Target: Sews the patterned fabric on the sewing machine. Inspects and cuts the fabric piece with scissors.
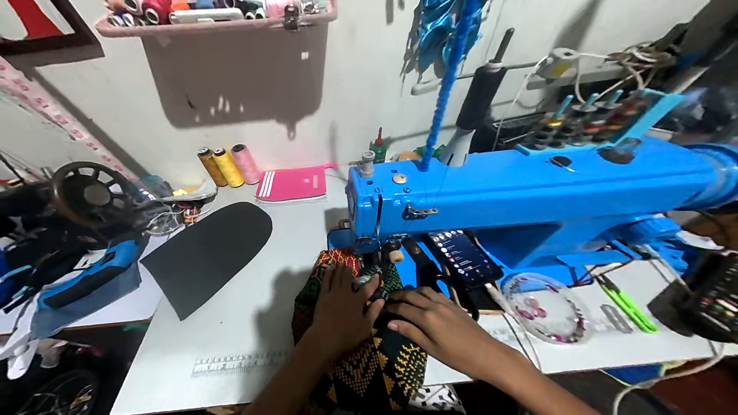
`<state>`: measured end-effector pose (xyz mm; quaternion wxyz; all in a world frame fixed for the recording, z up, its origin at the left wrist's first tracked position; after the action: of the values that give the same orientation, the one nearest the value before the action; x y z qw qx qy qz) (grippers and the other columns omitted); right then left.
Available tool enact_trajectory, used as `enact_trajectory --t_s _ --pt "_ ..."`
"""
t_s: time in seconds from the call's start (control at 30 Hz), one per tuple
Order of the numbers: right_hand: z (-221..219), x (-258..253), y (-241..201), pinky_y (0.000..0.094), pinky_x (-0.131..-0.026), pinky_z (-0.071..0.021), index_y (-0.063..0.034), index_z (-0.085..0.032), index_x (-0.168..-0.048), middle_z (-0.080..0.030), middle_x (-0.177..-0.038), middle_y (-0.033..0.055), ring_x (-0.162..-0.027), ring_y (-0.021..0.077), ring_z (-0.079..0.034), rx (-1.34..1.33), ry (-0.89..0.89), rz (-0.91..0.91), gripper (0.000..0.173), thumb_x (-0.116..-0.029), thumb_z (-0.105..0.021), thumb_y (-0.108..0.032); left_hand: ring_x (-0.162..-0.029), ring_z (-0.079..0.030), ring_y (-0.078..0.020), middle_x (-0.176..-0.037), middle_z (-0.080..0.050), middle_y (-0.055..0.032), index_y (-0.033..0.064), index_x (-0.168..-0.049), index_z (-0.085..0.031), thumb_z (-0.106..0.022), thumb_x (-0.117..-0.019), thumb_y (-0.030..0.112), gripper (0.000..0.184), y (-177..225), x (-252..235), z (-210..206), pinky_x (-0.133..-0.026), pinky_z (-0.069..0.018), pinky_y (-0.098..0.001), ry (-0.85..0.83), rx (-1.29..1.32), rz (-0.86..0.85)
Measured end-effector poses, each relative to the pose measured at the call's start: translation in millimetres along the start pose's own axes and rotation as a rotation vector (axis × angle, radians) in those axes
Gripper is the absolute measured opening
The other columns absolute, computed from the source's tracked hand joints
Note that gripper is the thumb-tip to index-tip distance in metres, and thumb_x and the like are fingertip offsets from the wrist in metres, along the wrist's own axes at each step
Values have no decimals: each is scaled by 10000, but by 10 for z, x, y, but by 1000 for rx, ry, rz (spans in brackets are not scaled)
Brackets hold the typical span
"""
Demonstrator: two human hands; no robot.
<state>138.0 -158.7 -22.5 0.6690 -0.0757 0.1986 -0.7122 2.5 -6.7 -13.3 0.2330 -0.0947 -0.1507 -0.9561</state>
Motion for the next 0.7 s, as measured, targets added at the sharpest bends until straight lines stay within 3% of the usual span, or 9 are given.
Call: enact_trajectory --t_s 0.1,0.2,0.23,0.33,0.4,0.53,0.7 --pt "20 -23 -40 531 -906 -555 -119 -750 -1190 -627 -1336 186 -1152 391 -637 -46 14 -83 487 -1064 -441 -474 -1557 -163 -401 -1642 -294 -225 307 -1615 -330 -282 -1094 526 567 -44 -10 188 -1243 -19 -605 -111 58 -8" --pt "85 4 -85 522 -890 -556 -137 -751 -1210 -613 -1284 235 -1112 403 -630 -99 30 -223 484 -1042 -480 -501 -1501 -350 -323 -1567 -455 -159 209 -1600 -375 -284 -1080 579 645 -116 71 423 -1251 -84 -589 -139 121 -61" --pt "127 13 -93 533 -887 -549 -145 -733 -1254 -624 -1239 236 -1091 402 -633 -124 -20 -271 506 -1039 -476 -524 -1497 -359 -312 -1565 -458 -156 173 -1597 -376 -282 -1069 608 691 -110 90 461 -1252 -85 -583 -159 94 -66" --pt "257 -7 -83 605 -905 -530 -150 -562 -1461 -704 -1145 220 -1040 405 -689 -275 -304 -337 591 -1053 -437 -558 -1510 -298 -381 -1581 -394 -220 167 -1561 -436 -353 -1018 680 751 -6 97 371 -1229 -72 -633 -215 -39 -63" --pt "273 -22 -64 578 -935 -524 -147 -485 -1521 -704 -1174 205 -1041 363 -696 -406 -393 -353 615 -1047 -479 -538 -1530 -209 -437 -1618 -287 -277 190 -1588 -390 -408 -998 682 768 73 90 310 -1218 -34 -660 -261 -84 -43" --pt "235 2 -35 377 -733 -591 -111 -572 -1411 -692 -1094 141 -794 185 -691 -663 -334 -456 494 -1025 -603 -418 -1541 -163 -449 -1634 -245 -289 206 -1606 -352 -396 -1002 688 774 86 109 285 -1219 -12 -656 -282 -70 -32" --pt "222 22 -53 369 -734 -644 -86 -586 -1363 -660 -1236 121 -907 191 -737 -882 -336 -514 423 -1017 -644 -322 -1544 -141 -453 -1641 -213 -294 217 -1627 -297 -370 -1011 684 777 91 60 348 -1215 -2 -660 -341 -112 -26"
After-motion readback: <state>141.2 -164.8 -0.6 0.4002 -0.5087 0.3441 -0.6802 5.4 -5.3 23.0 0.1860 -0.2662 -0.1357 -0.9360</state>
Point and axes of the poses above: each hand's wrist, its own x-axis away from the middle knuckle, its own z-axis out of the back of the hand, y = z × x, the point moved 1 cm from there along -x, towards the middle knuckle
